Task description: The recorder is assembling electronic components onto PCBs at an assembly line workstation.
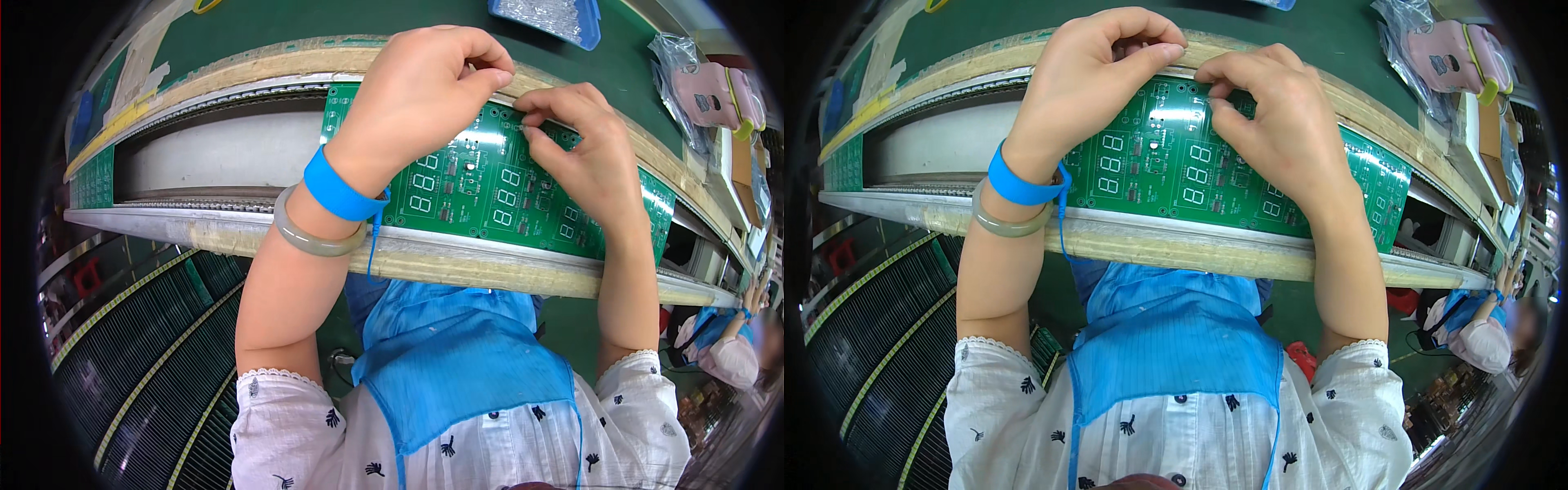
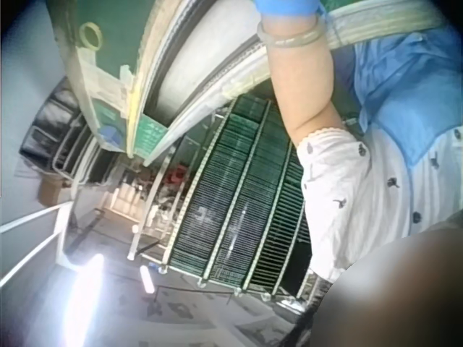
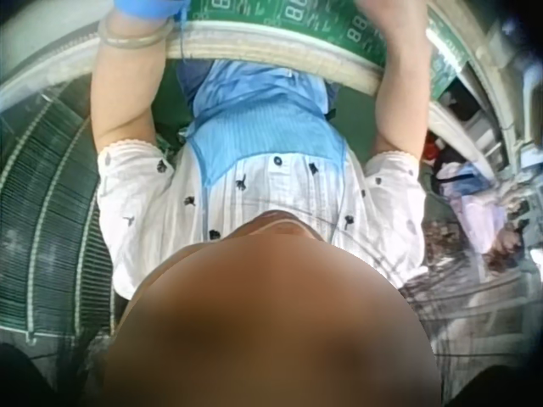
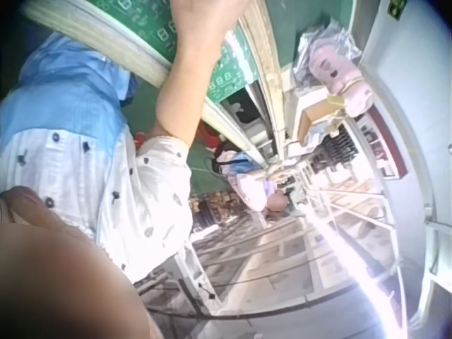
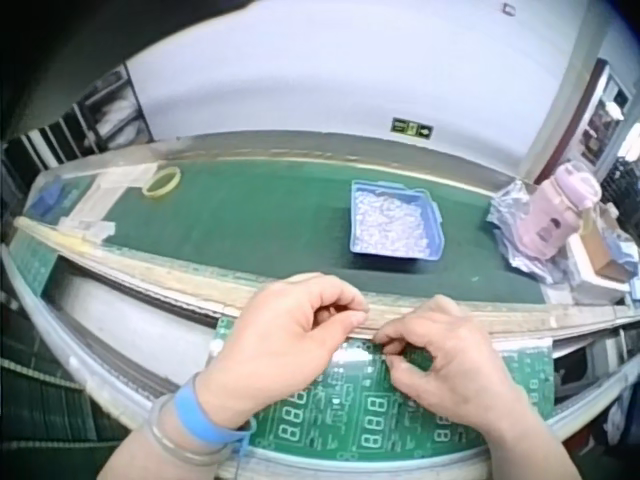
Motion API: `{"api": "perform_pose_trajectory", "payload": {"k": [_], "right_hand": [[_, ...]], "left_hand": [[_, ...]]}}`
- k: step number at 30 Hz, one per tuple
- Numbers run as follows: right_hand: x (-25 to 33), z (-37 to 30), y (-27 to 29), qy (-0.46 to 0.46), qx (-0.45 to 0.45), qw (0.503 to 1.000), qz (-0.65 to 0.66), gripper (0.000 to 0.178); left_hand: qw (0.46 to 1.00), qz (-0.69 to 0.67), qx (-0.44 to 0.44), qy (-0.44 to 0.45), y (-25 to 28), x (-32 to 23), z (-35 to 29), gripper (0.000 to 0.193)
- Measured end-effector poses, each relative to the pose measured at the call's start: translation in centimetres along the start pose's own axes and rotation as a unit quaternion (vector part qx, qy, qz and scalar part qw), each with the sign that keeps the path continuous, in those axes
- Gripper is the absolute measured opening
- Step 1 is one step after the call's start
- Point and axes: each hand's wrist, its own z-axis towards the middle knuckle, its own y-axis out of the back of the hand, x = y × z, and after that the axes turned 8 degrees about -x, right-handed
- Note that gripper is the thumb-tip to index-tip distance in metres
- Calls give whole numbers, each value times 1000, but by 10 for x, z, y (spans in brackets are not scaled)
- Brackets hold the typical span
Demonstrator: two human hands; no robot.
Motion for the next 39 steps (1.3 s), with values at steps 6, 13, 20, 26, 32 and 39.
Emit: {"api": "perform_pose_trajectory", "payload": {"k": [6, 13, 20, 26, 32, 39], "right_hand": [[3, 0, -2, 0, 8, 1000, -23, 27], [7, 2, -4, 8, 7, 999, -43, 30], [9, -1, -5, 25, -2, 997, -77, 32], [-4, -1, 2, -41, -30, 997, 58, 35], [-9, -2, 9, -71, -43, 994, 74, 37], [-13, -3, 12, -56, -49, 996, 51, 37]], "left_hand": [[999, 22, -7, -37, 0, 1, -1, 16], [997, 57, -8, -52, -1, 3, -1, 18], [993, 99, 35, -47, 3, -3, -3, 18], [990, 104, 71, -69, -2, 0, -7, 14], [975, 173, 106, -94, -8, -3, -9, 11], [967, 200, 102, -118, -13, -7, -9, 8]]}}
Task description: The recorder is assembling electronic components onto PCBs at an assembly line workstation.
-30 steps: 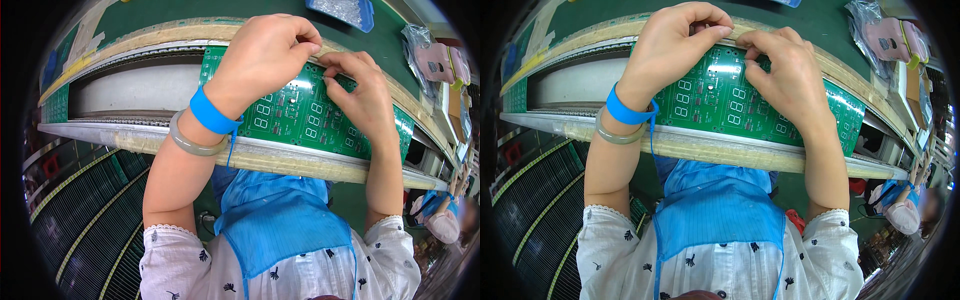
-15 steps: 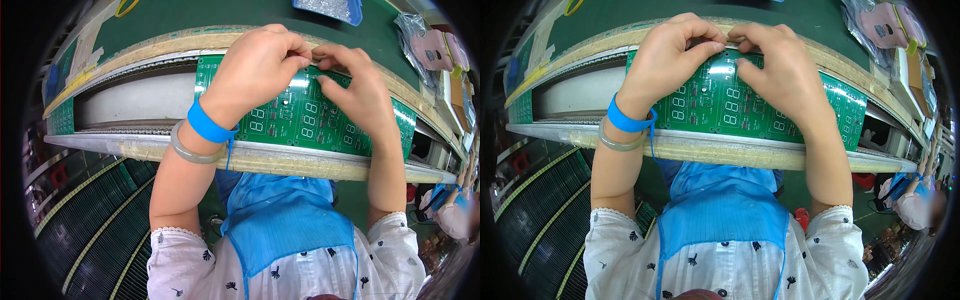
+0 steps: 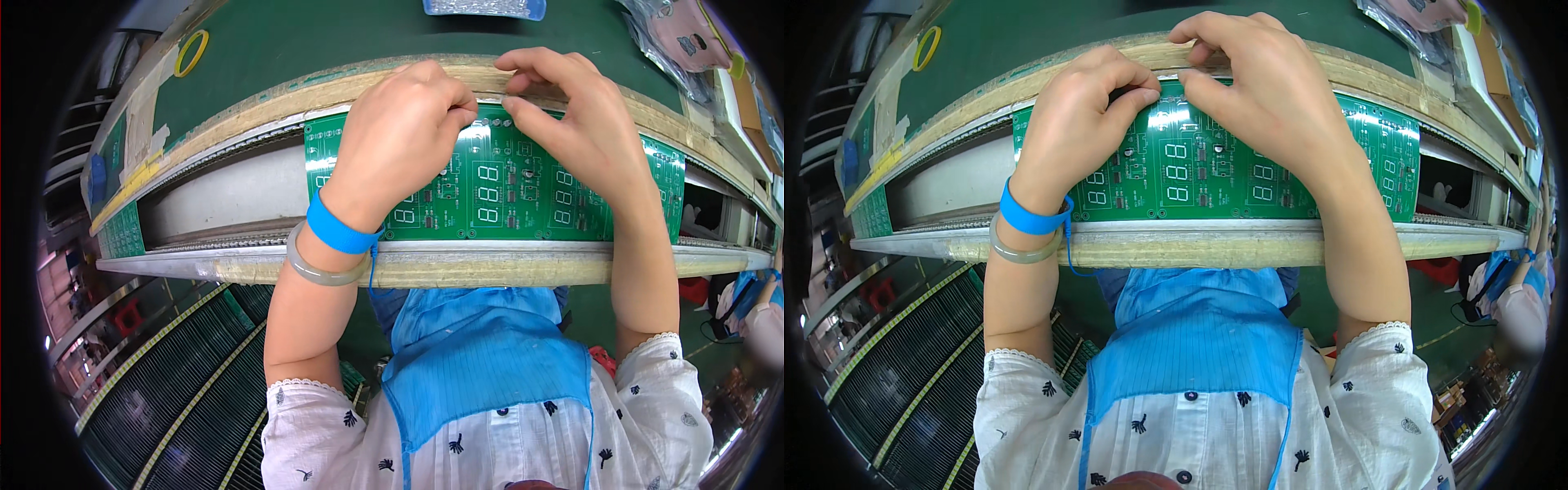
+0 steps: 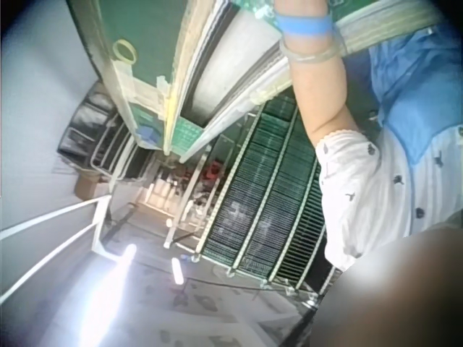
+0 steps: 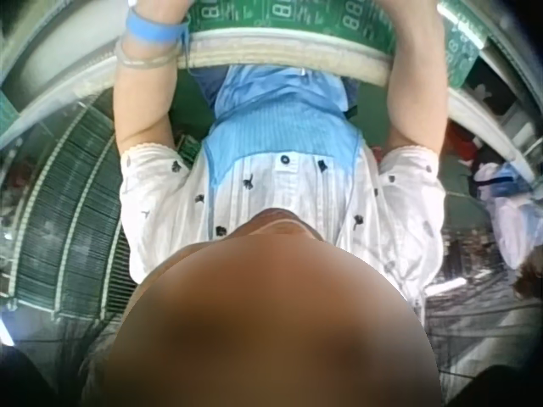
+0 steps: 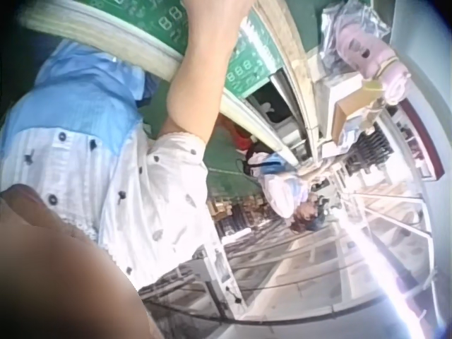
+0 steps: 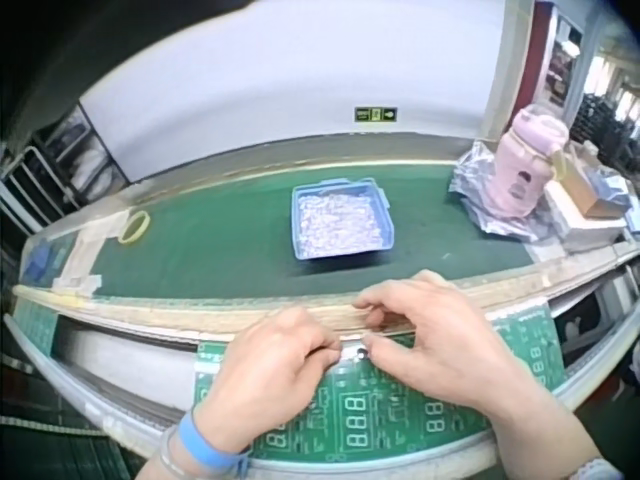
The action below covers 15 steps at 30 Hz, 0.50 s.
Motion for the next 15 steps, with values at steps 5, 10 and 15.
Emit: {"api": "perform_pose_trajectory", "payload": {"k": [5, 10, 15], "right_hand": [[6, 0, 5, -33, 25, 999, 1, 37], [7, -1, 5, -38, 16, 999, 16, 38], [7, 1, 7, -31, 14, 999, 11, 35]], "left_hand": [[1000, 24, 4, -4, 2, -5, 0, 9], [998, 48, -8, -34, 2, -7, -1, 8], [998, 49, 0, -30, 1, -9, -1, 9]]}}
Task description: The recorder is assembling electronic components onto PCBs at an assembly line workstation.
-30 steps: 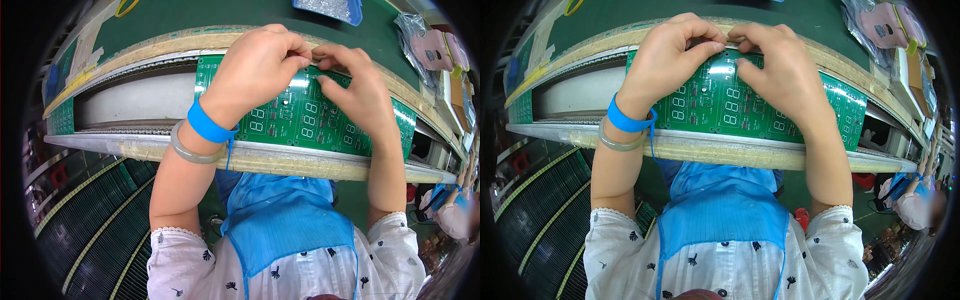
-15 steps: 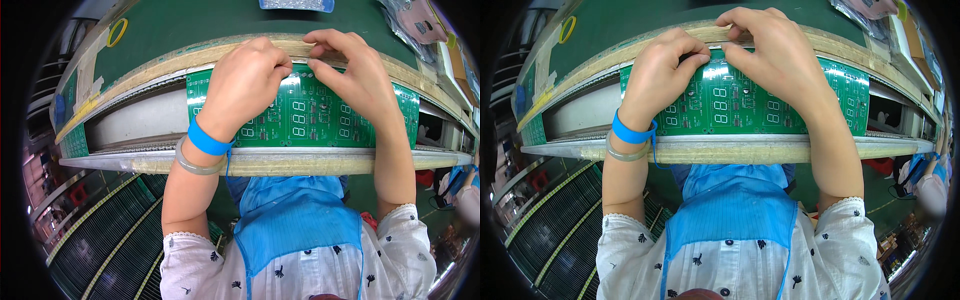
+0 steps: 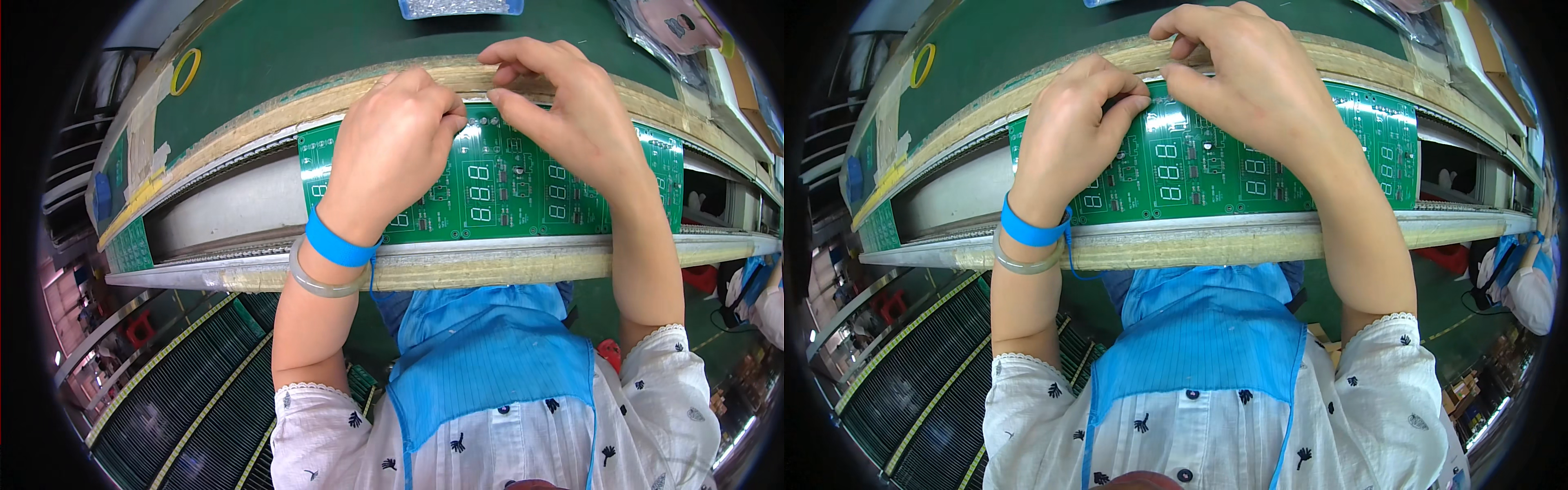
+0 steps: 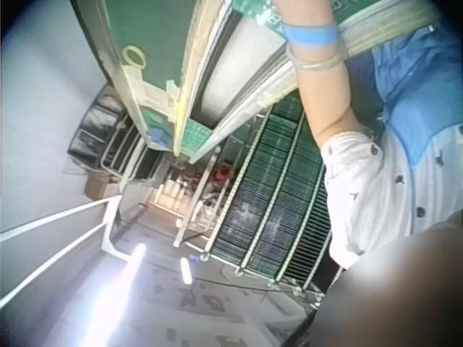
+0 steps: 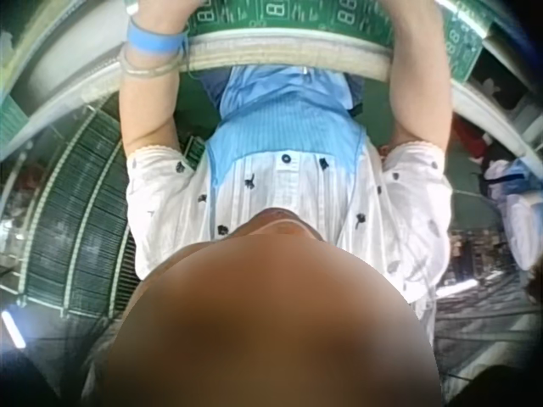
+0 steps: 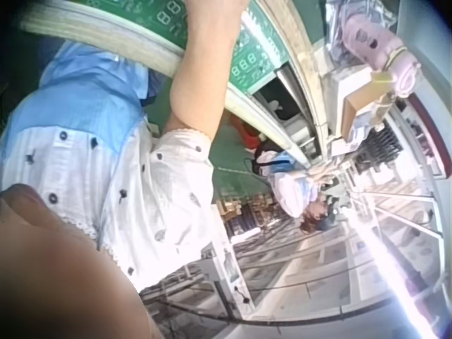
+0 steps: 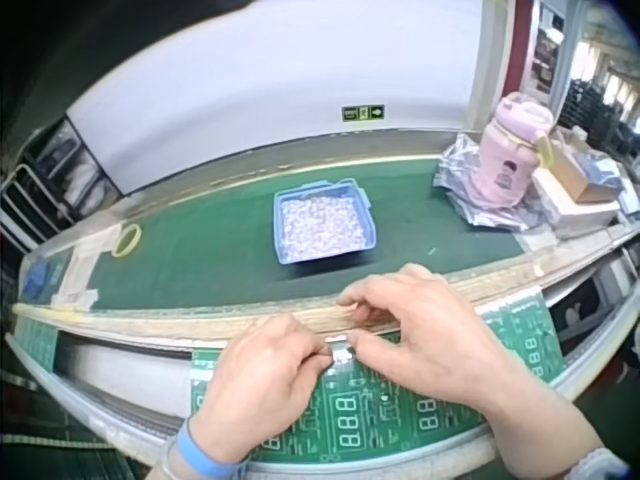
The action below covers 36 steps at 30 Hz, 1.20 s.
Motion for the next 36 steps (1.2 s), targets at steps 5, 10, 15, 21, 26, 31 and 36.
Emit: {"api": "perform_pose_trajectory", "payload": {"k": [5, 10, 15, 21, 26, 31, 36], "right_hand": [[-2, 8, 5, 19, -34, 999, 18, 32], [3, 25, 23, 52, -42, 998, -17, 28], [6, 63, 30, 54, -77, 994, -54, 22], [-13, 95, 25, 215, -64, 935, -275, 17], [-28, 110, -3, 199, -84, 887, -409, 12], [-21, 113, -5, 177, -75, 907, -374, 13], [-22, 115, 2, 156, -108, 937, -295, 14]], "left_hand": [[1000, -6, 6, 6, 2, -1, 0, 11], [999, -26, 7, 41, 0, -2, 0, 11], [997, -44, -61, 17, 12, 1, 25, 15], [987, 117, -98, -43, 18, 10, 91, 11], [979, 169, -82, -75, -11, 43, 121, 11], [987, 134, -75, -46, -8, 39, 124, 13], [995, 63, -78, 0, 3, 27, 122, 16]]}}
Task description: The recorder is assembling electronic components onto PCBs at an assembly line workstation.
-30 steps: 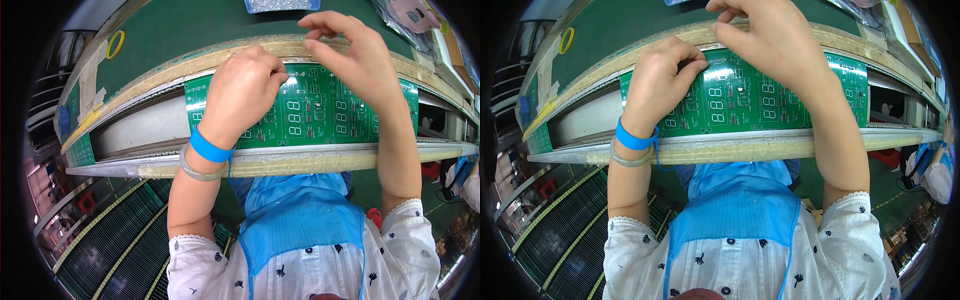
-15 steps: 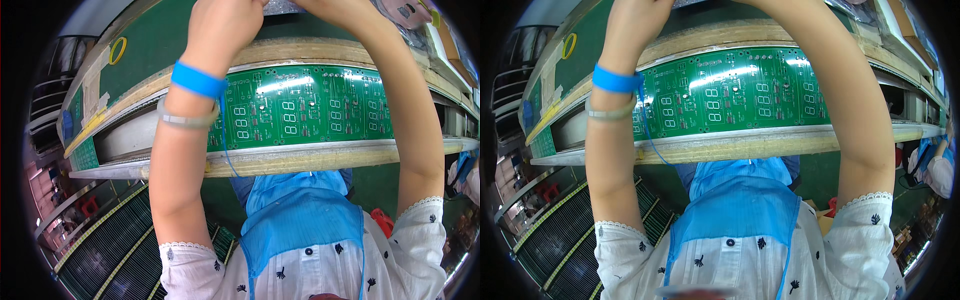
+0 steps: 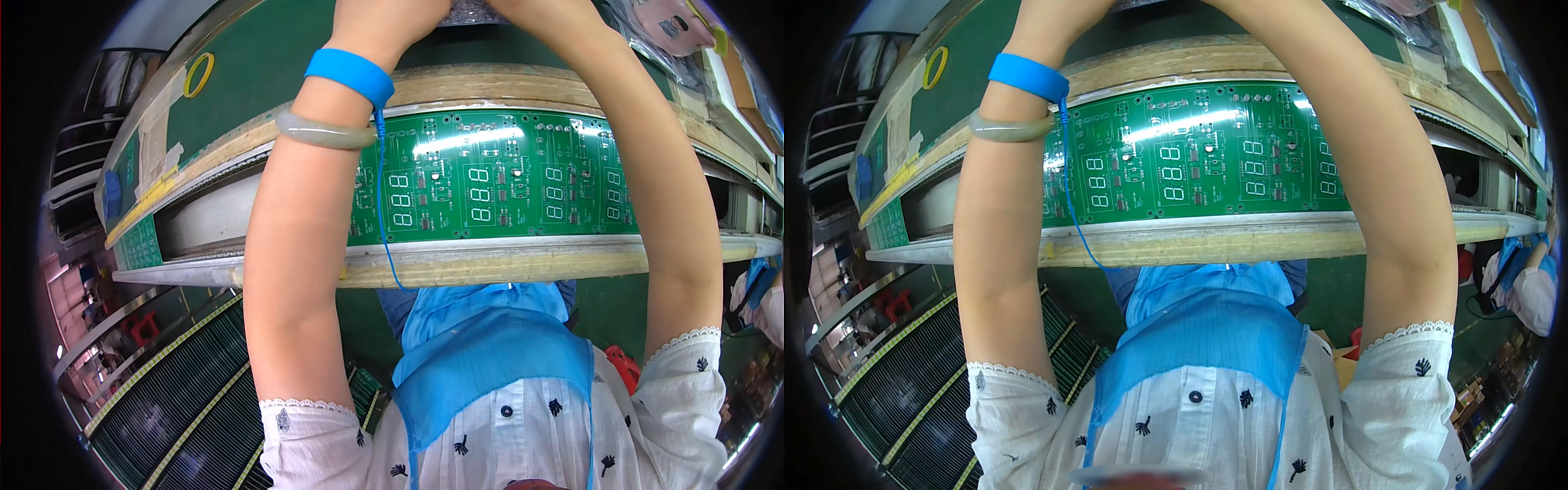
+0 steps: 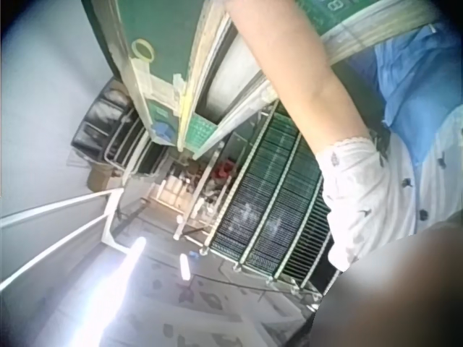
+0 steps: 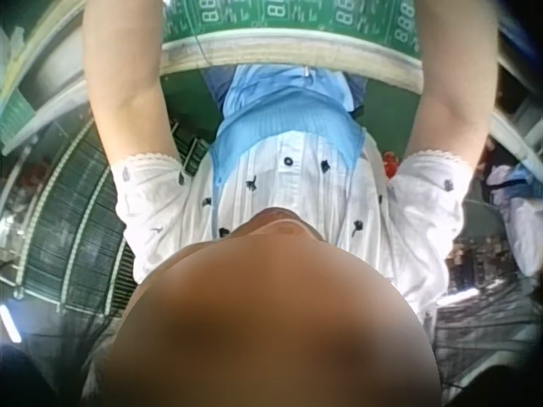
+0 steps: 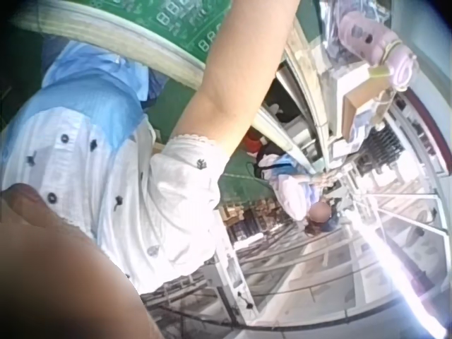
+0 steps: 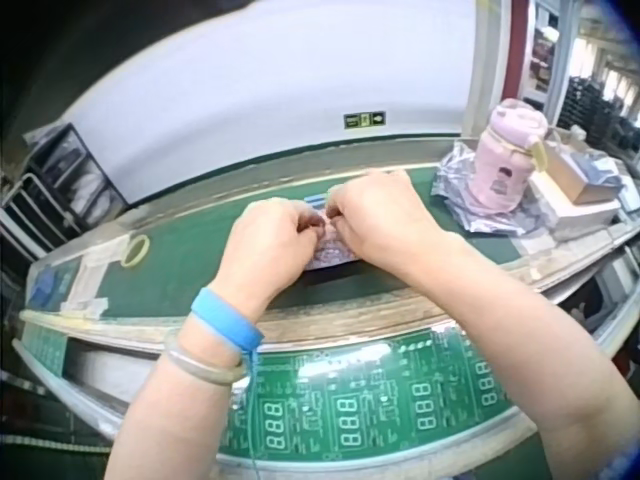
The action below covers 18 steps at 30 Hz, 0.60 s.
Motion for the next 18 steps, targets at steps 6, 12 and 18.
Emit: {"api": "perform_pose_trajectory", "payload": {"k": [6, 12, 18], "right_hand": [[14, 0, 12, -50, -44, 988, 139, 18], [24, -12, 14, -156, -22, 934, 320, 23], [35, -57, 7, -259, 45, 767, 586, 26]], "left_hand": [[992, -111, -42, 52, 13, 9, -6, 19], [941, -291, -34, 169, 21, 20, -26, 19], [882, -396, 27, 256, 39, 28, -63, 25]]}}
